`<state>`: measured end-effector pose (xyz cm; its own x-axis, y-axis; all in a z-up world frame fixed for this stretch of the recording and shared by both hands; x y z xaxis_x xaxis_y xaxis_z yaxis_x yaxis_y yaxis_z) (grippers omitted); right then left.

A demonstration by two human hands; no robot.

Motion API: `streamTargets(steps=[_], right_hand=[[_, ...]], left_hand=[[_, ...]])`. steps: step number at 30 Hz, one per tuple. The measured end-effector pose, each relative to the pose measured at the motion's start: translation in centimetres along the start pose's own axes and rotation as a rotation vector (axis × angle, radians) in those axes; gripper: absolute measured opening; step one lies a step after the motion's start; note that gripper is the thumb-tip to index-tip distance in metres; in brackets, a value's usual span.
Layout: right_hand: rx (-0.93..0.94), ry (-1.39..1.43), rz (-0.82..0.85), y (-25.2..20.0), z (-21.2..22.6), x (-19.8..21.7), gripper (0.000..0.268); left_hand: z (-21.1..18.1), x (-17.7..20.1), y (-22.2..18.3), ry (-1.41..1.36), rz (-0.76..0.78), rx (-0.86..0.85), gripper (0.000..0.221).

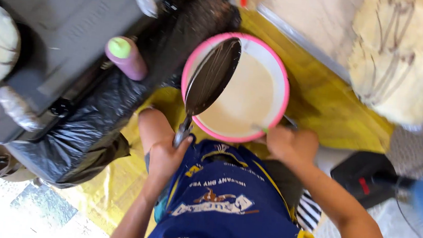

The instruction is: Preparing and cooking crepes by pouring batter into a pan, spreading it thin, and stacking the finished products.

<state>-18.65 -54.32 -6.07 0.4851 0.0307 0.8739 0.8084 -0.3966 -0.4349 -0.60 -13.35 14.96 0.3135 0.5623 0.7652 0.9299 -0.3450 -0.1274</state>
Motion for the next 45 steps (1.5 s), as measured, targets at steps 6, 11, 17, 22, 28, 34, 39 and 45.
streamTargets(steps=[6,11,17,22,28,34,39,45], right_hand=[[0.116,-0.401,-0.683,-0.7,-1.1,14.2,0.006],[0.023,-0.356,-0.665,-5.5,-6.8,21.7,0.005],[-0.196,0.093,-0.323,-11.0,-9.7,28.6,0.025],[-0.262,0.308,-0.219,-13.2,-7.7,29.7,0.038],[-0.152,0.196,-0.626,-13.9,-3.2,31.2,0.047],[-0.059,-0.073,-1.027,-13.5,-1.7,32.6,0.052],[-0.103,-0.096,-1.096,-12.3,-1.9,33.9,0.053],[-0.071,-0.097,-1.158,-13.0,-0.5,37.0,0.05]], left_hand=[[1.5,-5.1,1.9,0.1,0.048,-0.012,0.056],[4.3,-6.4,4.8,0.24,0.113,-0.032,0.065],[-1.5,0.0,6.9,0.31,0.233,-0.019,0.06],[-0.2,-3.4,8.2,-0.021,0.426,0.177,0.061],[-2.3,-4.8,7.4,-0.782,0.527,0.408,0.045],[-3.6,-2.6,7.9,-0.9,0.467,0.438,0.043],[-3.8,-1.2,6.1,-1.072,0.488,0.519,0.045],[-0.5,-10.0,2.4,-1.571,0.644,0.543,0.052]])
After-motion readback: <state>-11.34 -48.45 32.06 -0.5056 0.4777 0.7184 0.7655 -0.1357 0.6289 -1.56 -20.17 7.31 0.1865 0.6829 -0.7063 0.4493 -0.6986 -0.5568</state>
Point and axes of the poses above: each hand's wrist, its own y-axis towards the middle knuckle, its own x-axis out of the back of the hand, z = x × y, the point moved 4 cm from there along y, towards the middle knuckle, and after that the axes turned 3 degrees about -x, right-handed, at the moved point
